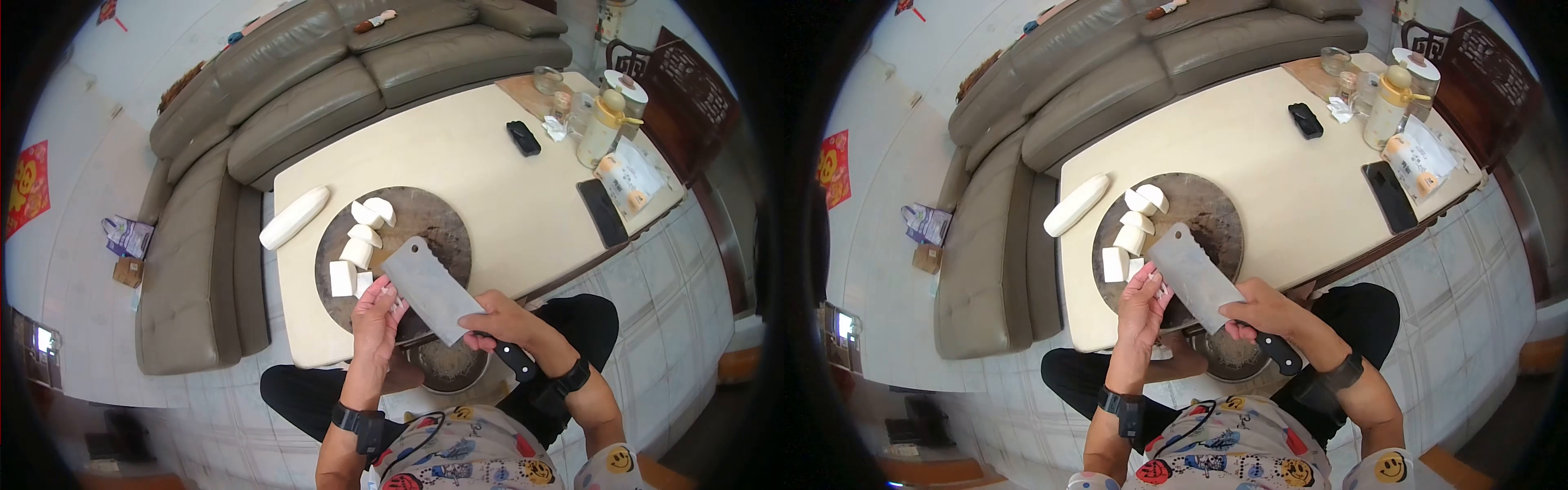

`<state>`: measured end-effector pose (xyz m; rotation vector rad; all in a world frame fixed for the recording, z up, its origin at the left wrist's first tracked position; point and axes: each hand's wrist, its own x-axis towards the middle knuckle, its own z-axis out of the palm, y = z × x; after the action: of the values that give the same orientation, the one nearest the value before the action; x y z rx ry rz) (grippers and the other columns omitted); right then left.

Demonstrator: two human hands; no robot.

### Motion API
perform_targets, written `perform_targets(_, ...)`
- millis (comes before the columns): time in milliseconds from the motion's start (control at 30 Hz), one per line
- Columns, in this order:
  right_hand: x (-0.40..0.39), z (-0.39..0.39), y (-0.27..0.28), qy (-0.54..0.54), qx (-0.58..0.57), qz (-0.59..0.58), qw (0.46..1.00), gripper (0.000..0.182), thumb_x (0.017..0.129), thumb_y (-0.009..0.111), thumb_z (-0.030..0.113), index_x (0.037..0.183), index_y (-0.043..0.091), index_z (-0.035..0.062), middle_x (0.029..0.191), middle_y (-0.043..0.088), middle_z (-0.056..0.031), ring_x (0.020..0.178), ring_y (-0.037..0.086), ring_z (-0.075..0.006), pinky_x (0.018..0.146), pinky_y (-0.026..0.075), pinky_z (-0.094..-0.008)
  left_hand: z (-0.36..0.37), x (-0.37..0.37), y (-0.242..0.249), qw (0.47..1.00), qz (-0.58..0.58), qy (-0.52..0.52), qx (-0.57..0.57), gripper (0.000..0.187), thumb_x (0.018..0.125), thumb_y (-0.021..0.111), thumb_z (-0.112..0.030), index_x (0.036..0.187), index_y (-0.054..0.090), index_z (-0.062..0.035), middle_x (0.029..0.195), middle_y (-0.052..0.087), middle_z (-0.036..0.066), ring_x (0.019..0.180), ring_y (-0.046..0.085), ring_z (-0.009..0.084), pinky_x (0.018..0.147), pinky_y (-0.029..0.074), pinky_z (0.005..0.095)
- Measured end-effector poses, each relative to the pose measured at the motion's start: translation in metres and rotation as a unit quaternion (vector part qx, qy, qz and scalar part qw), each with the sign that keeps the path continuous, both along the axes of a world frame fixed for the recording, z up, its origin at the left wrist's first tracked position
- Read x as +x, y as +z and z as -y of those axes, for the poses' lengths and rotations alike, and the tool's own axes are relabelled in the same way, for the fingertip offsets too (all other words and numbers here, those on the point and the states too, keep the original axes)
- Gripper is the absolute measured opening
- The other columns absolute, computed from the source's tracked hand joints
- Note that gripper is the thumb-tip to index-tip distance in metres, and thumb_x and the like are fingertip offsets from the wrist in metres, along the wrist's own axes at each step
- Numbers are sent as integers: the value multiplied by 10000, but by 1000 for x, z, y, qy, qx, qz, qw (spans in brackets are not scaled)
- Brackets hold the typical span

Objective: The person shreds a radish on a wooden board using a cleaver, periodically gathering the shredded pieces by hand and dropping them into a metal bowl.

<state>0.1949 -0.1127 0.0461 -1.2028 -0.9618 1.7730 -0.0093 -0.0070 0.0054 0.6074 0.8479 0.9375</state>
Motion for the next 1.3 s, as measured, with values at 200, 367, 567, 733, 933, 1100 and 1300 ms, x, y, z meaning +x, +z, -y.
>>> perform_targets(200, 23, 7, 1, -128, 26, 69, 989, 173, 847, 516, 105, 757, 567, -34, 584, 567, -66, 416, 467, -77, 395, 399, -234, 10, -11, 1, 996, -68, 50, 17, 376, 905, 527, -42, 1261, 434, 34, 1119, 564, 150, 992, 580, 236, 888, 493, 371)
perform_targets(367, 35, 13, -13, -147, -7, 61, 987, 178, 831, 538, 107, 711, 574, -20, 571, 575, -60, 416, 466, -76, 399, 381, -231, 22, -11, 9, 993, -105, 53, 32, 454, 906, 536, -69, 1310, 372, 58, 1189, 529, 168, 1049, 557, 243, 917, 460, 371)
perform_targets(567, 25, 13, -12, -43, -21, 109, 993, 163, 838, 517, 84, 730, 581, -20, 572, 573, -61, 412, 463, -81, 401, 389, -242, 16, 4, 11, 995, -93, -20, 18, 489, 900, 553, -84, 1320, 355, 71, 1216, 523, 163, 1048, 557, 231, 908, 461, 348)
perform_targets(733, 11, 16, -25, 36, -8, 51, 998, 157, 850, 497, 73, 762, 572, -34, 570, 556, -59, 420, 462, -72, 400, 384, -235, 15, 8, 8, 994, -101, -25, 15, 478, 896, 553, -69, 1314, 367, 67, 1201, 539, 145, 1017, 565, 198, 877, 471, 330)
perform_targets(933, -6, 25, -31, 8, -6, -18, 1000, 145, 863, 482, 74, 806, 571, -26, 608, 564, -53, 440, 473, -65, 411, 386, -224, 24, 15, -10, 994, -99, 34, 25, 505, 839, 575, 33, 1306, 388, 70, 1171, 533, 100, 991, 555, 155, 857, 453, 263)
perform_targets(1100, -15, 29, -31, 4, 31, 1, 1000, 175, 860, 441, 78, 772, 553, -25, 583, 564, -61, 420, 488, -87, 405, 403, -232, 36, 35, -10, 974, -135, 145, 113, 571, 752, 667, 94, 1273, 436, 68, 1143, 533, 81, 980, 554, 146, 858, 456, 261)
perform_targets(1300, -15, 34, -23, 14, 82, 52, 995, 168, 844, 435, 68, 751, 534, -32, 581, 569, -70, 411, 490, -105, 397, 399, -249, 41, 50, -4, 959, -141, 209, 128, 571, 747, 673, 92, 1271, 448, 52, 1121, 540, 86, 977, 556, 143, 843, 464, 259)
